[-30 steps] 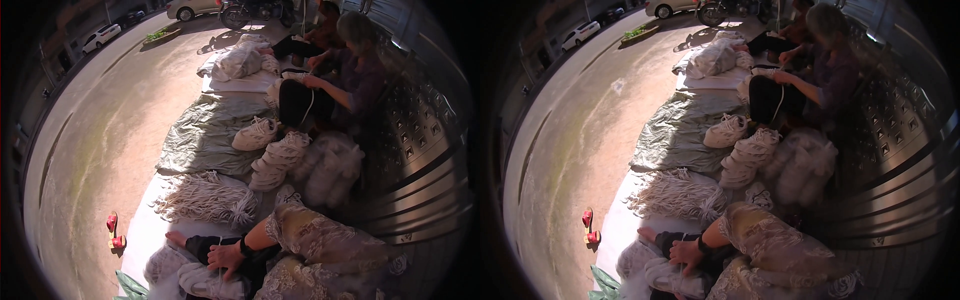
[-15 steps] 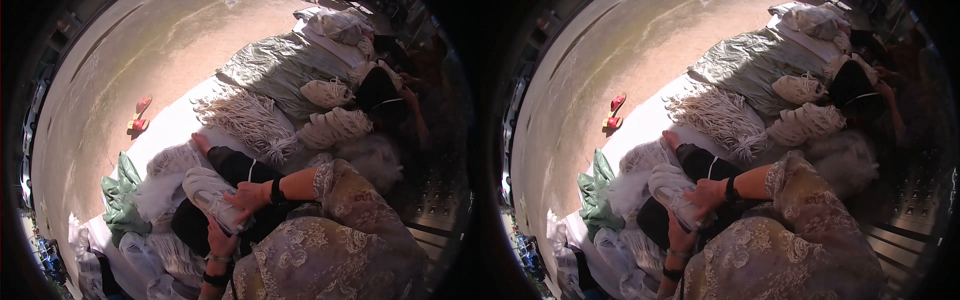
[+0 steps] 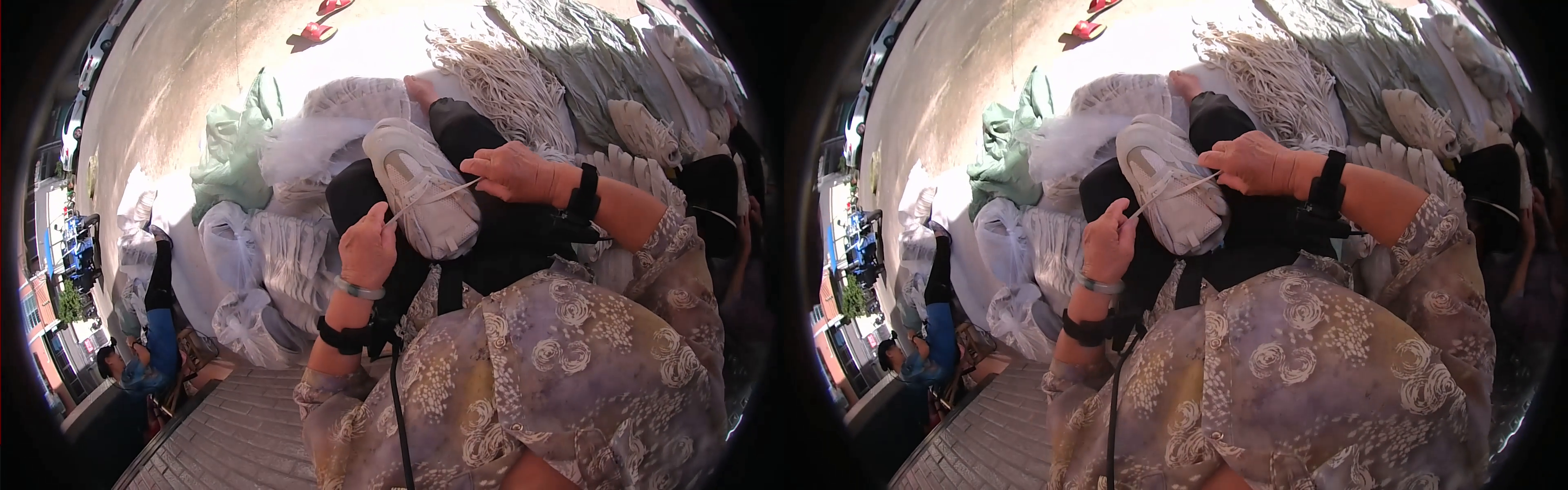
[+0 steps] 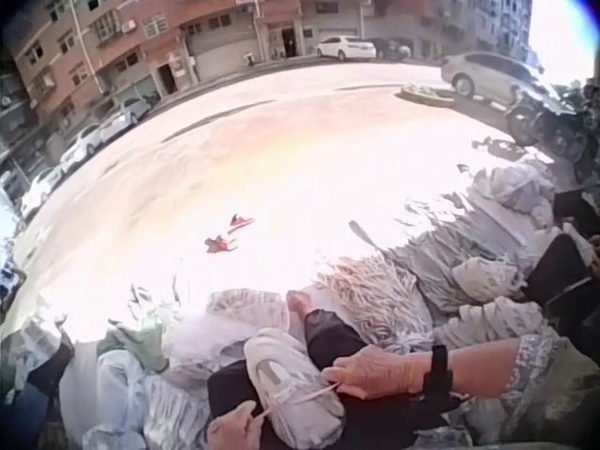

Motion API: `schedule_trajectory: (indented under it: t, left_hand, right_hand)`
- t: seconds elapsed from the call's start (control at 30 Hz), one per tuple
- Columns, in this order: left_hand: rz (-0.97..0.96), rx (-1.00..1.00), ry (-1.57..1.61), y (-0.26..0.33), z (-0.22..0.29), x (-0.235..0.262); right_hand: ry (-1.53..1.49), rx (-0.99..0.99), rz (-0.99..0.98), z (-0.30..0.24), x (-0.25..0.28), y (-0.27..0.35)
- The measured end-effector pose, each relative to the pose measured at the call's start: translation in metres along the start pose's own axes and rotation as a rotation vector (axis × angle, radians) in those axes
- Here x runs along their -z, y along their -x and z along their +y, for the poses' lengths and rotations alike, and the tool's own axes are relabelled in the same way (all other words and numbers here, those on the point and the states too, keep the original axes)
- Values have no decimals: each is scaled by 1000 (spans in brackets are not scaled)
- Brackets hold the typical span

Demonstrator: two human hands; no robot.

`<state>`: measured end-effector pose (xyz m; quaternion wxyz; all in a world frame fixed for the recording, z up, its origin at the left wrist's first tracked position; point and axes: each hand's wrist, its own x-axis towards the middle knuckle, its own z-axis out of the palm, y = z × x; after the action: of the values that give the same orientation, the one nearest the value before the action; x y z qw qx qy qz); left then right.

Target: Lacing and tying several pairs of white sneakers while seated in an outdoor manufacturing area.

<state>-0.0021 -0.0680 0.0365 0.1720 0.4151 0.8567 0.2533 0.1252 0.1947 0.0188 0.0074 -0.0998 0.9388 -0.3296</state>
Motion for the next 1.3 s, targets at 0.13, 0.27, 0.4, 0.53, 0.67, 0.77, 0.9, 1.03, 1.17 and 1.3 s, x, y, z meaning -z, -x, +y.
schedule_trajectory:
  t: [0.13, 0.27, 0.4, 0.53, 0.67, 0.77, 0.9, 1.03, 1.17, 1.3]
  left_hand:
    - [14, -20, 117, 7, -9, 11]
    - [-245, 321, 454, 17, 2, 23]
    - [-366, 600, 799, 30, 4, 25]
    - [-318, 740, 885, 38, -13, 19]
    - [-276, 658, 842, 39, -7, 13]
    - [-243, 625, 940, 35, 9, 23]
    - [-357, 567, 1165, 23, 39, 34]
    - [-378, 624, 921, 31, 17, 25]
    - [-220, 717, 777, 60, -19, 21]
    - [25, 656, 971, 90, -28, 29]
  right_hand:
    - [149, 110, 108, 12, 7, 3]
    - [153, 83, 127, 20, 6, 8]
    - [157, -53, 140, 31, 4, 13]
    - [7, -165, 197, 49, 0, 22]
    - [100, -157, 302, 67, 6, 38]
    - [93, -136, 352, 73, 16, 50]
    - [150, -104, 337, 57, 31, 50]
    - [185, -147, 397, 63, 38, 49]
    - [227, -236, 348, 84, 40, 66]
    - [234, -409, 259, 114, 53, 97]
